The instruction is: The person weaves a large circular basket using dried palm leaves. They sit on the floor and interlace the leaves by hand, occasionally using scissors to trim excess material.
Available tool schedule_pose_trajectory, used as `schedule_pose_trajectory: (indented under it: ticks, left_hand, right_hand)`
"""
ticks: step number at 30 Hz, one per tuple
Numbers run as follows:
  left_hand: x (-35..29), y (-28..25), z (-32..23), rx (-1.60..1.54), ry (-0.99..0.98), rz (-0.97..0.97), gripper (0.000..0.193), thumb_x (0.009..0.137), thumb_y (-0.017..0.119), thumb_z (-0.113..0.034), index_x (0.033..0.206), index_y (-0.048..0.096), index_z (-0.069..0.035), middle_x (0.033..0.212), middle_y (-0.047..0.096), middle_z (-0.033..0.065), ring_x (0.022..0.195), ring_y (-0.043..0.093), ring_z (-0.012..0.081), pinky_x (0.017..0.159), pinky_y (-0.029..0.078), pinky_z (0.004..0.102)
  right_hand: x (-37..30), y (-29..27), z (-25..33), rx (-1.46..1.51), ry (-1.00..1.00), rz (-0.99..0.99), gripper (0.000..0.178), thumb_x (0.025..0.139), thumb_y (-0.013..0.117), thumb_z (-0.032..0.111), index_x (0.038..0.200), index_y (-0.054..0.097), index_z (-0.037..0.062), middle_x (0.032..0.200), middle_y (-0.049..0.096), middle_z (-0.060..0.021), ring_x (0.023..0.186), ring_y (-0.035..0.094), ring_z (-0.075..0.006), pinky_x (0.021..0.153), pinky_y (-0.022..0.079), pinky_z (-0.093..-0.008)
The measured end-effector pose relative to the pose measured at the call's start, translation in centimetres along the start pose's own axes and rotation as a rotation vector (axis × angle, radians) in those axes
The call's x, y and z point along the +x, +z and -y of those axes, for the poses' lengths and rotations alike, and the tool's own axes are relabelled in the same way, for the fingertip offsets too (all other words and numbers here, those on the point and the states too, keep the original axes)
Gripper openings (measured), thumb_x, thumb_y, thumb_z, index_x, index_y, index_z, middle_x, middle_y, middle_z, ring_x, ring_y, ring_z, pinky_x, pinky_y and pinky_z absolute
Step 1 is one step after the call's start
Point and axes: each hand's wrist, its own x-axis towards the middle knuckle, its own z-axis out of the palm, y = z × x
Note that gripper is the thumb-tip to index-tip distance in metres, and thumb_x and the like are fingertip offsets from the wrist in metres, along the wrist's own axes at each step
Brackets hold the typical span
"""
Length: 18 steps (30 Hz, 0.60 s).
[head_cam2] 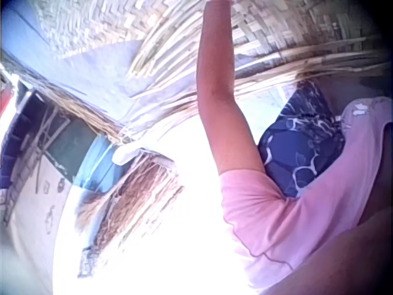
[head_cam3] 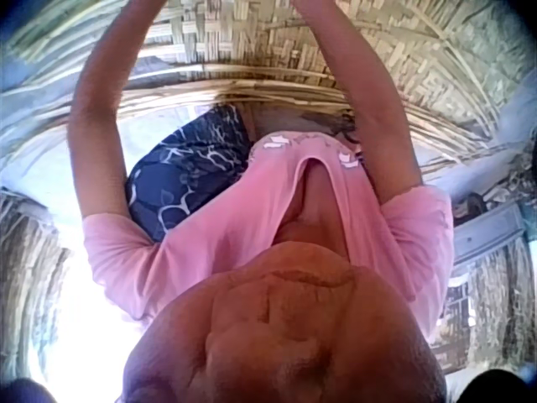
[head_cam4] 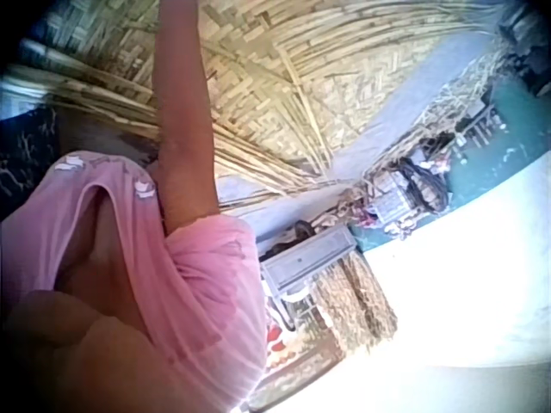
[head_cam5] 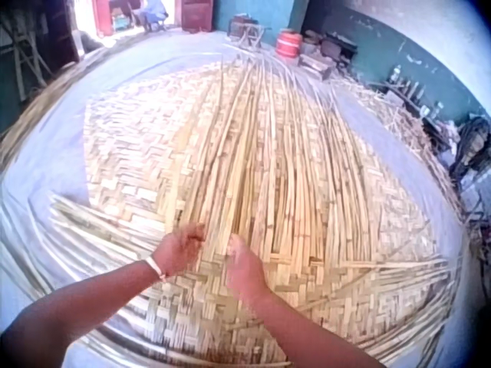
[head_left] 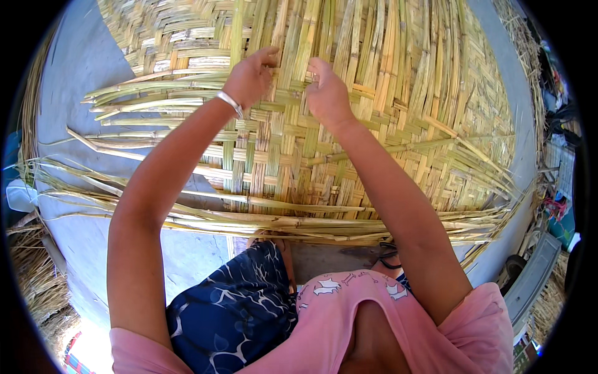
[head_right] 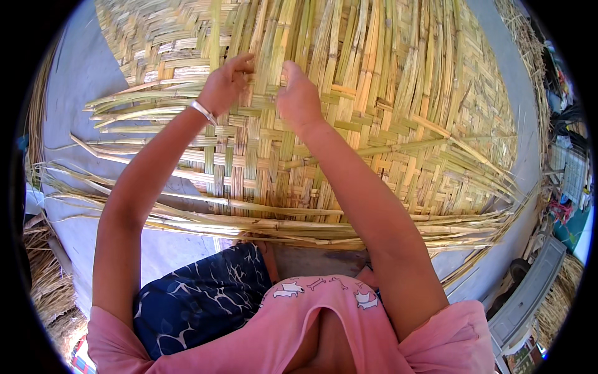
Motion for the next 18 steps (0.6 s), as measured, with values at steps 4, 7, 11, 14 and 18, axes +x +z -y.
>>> schedule_pose_trajectory:
  ticks: [4, 7, 11, 14, 18]
  left_hand:
    - [-2.3, 1.0, 1.0, 0.636, 0.395, -0.182, 0.035, 0.083, 0.055, -0.008, 0.118, 0.056, -0.008, 0.11, 0.059, 0.0064, 0.099, 0.056, 0.025, 0.083, 0.046, 0.0371]
    - [-3.9, 1.6, 0.6, 1.004, 0.437, -0.195, 0.035, 0.084, 0.055, -0.022, 0.118, 0.057, -0.011, 0.121, 0.053, 0.0012, 0.116, 0.045, 0.0197, 0.093, 0.037, 0.0372]
    - [-4.0, 1.1, 0.8, 1.047, 0.441, -0.114, 0.039, 0.086, 0.052, -0.027, 0.121, 0.053, -0.008, 0.124, 0.05, 0.0043, 0.12, 0.042, 0.0218, 0.098, 0.032, 0.0395]
    - [-4.2, 1.4, 0.8, 1.088, 0.414, -0.072, 0.043, 0.088, 0.05, -0.03, 0.123, 0.051, -0.006, 0.129, 0.047, 0.0066, 0.124, 0.038, 0.0228, 0.101, 0.03, 0.04]
    - [-4.7, 1.7, 0.8, 1.079, 0.4, -0.085, 0.047, 0.089, 0.048, -0.031, 0.127, 0.048, -0.002, 0.136, 0.042, 0.0111, 0.129, 0.034, 0.0257, 0.106, 0.026, 0.0406]
  right_hand:
    - [-1.6, 0.5, -0.1, -0.401, -0.307, -0.067, 0.044, 0.078, 0.055, 0.003, 0.122, 0.049, 0.0021, 0.121, 0.053, -0.016, 0.114, 0.048, -0.031, 0.097, 0.035, -0.0402]
    - [-2.6, 0.8, -1.4, -0.638, -0.434, -0.074, 0.042, 0.079, 0.054, 0.008, 0.121, 0.05, 0.0033, 0.127, 0.049, -0.0145, 0.12, 0.043, -0.0294, 0.099, 0.031, -0.0418]
    - [-3.0, 1.4, -1.7, -0.791, -0.514, -0.057, 0.043, 0.081, 0.05, 0.012, 0.123, 0.049, 0.003, 0.13, 0.046, -0.014, 0.122, 0.041, -0.03, 0.099, 0.029, -0.0432]
    - [-3.0, 1.5, -1.8, -0.831, -0.534, -0.033, 0.043, 0.082, 0.048, 0.013, 0.124, 0.048, 0.0036, 0.131, 0.045, -0.0145, 0.123, 0.04, -0.0311, 0.101, 0.028, -0.0436]
    - [-3.4, 0.3, -1.6, -0.822, -0.516, -0.05, 0.044, 0.08, 0.049, 0.013, 0.123, 0.049, 0.0056, 0.134, 0.043, -0.0156, 0.123, 0.04, -0.0323, 0.101, 0.029, -0.0439]
